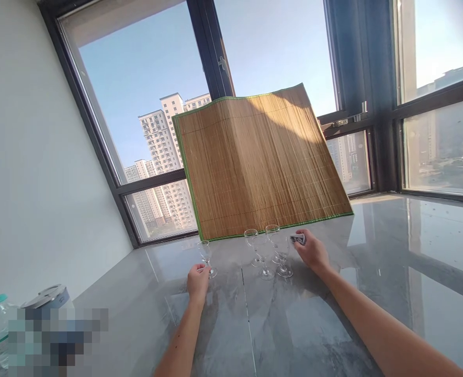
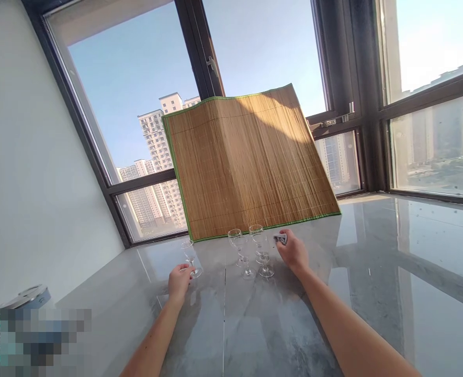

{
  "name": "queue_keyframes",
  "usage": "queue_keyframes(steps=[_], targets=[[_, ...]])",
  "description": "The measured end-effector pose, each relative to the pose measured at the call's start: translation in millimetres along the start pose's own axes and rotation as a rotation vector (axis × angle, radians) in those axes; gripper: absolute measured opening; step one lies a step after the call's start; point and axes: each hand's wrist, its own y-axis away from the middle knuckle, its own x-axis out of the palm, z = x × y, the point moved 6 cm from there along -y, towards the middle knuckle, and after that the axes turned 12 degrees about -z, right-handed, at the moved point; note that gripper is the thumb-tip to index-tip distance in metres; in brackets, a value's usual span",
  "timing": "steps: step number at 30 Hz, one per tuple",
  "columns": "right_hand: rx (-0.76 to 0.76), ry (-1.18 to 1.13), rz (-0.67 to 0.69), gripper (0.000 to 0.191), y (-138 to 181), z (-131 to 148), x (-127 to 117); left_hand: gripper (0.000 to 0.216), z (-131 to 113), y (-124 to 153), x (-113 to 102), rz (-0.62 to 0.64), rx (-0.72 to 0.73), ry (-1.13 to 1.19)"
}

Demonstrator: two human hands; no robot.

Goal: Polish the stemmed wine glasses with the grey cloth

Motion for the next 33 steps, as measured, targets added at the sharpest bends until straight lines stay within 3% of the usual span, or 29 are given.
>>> queue_keyframes(steps=[4,8,14,16,18,21,23,29,33], targets=[[-0.003,-0.019,0.0,0.034,-0.2,0.2,1.3,0.016,-7.6,11.1,2.4,0.069,-0.055,0.158],[0.036,-0.125,0.009,0.034,-0.2,-0.6,4.6,0.018,-28.6,35.7,7.5,0.171,0.01,0.253],[0.131,-0.267,0.055,0.024,-0.9,-1.1,10.5,0.017,-71.2,103.9,33.8,0.5,0.539,0.201],[0.151,-0.281,0.045,0.023,-1.5,-1.3,10.5,0.014,-75.5,118.3,42.9,0.534,0.56,0.199],[0.164,-0.281,0.032,0.024,-1.7,-1.8,10.3,0.015,-74.7,123.5,51.4,0.563,0.398,0.273],[0.169,-0.279,0.018,0.025,-0.9,-2.0,10.7,0.022,-67.9,129.2,64.1,0.699,-0.052,0.501],[0.167,-0.282,0.013,0.026,-0.1,-1.3,11.4,0.029,-67.2,134.3,69.0,0.794,-0.245,0.644],[0.132,-0.306,-0.006,0.024,1.8,4.9,11.0,0.064,-66.7,144.1,78.1,1.104,-0.28,0.71],[0.119,-0.312,-0.02,0.023,1.2,7.2,9.4,0.065,-65.8,141.7,79.1,1.143,-0.27,0.709]])
